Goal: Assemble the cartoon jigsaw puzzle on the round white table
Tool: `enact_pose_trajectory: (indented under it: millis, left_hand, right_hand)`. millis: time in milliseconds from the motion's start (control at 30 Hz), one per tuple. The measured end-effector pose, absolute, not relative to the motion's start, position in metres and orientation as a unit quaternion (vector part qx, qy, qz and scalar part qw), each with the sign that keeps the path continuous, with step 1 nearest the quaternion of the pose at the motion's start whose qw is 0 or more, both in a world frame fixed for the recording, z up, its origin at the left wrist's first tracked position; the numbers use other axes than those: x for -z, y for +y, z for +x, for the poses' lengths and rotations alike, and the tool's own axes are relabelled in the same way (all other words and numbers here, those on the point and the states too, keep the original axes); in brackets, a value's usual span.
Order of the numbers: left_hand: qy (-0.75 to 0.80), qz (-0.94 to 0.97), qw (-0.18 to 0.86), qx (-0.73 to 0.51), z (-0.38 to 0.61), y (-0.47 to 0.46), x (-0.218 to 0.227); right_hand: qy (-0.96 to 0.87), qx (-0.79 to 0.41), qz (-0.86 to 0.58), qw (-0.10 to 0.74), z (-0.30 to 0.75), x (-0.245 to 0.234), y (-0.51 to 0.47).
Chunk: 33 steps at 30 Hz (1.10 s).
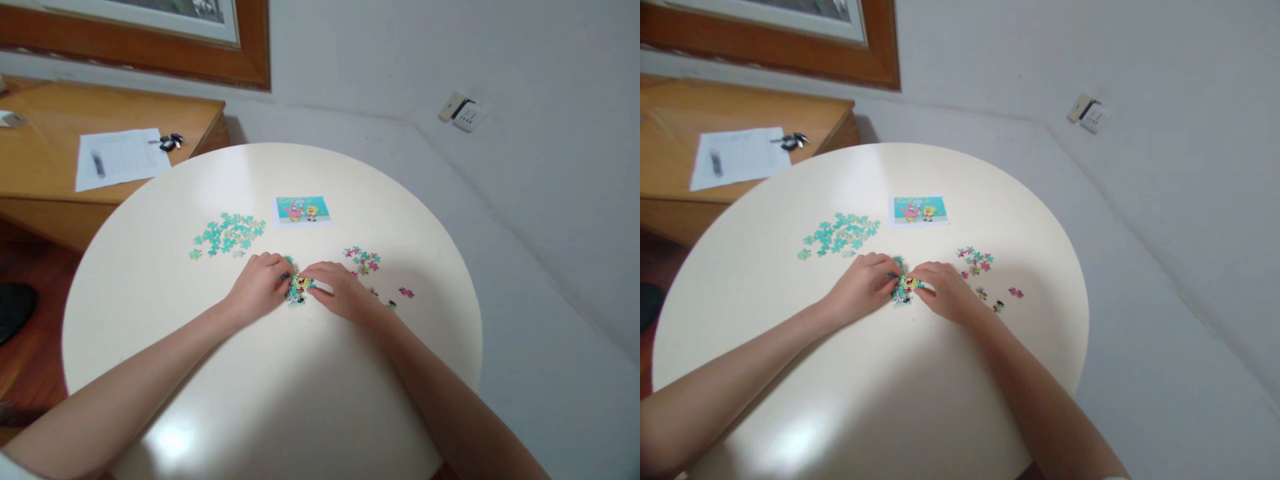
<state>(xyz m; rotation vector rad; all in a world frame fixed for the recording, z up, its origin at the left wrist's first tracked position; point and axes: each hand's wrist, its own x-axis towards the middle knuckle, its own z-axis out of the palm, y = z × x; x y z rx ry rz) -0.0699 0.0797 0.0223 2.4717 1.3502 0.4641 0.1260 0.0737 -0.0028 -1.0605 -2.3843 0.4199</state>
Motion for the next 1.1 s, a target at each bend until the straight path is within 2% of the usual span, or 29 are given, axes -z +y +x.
enact_pose_trajectory:
  millis: [467,1100]
  left_hand:
    - [0.439,0.874,0.150,-0.148,-0.0704,0.0793,-0.0250]
    - [0.416,0.875,0.164,-0.188,-0.0712,0.0804,-0.0172]
  right_hand:
    - [-0.875,-0.155,-0.382,0.253,0.1270,0.0033,0.0741]
    - [-0.874,-0.158,-0.383,0.255,0.1275,0.0039,0.0747]
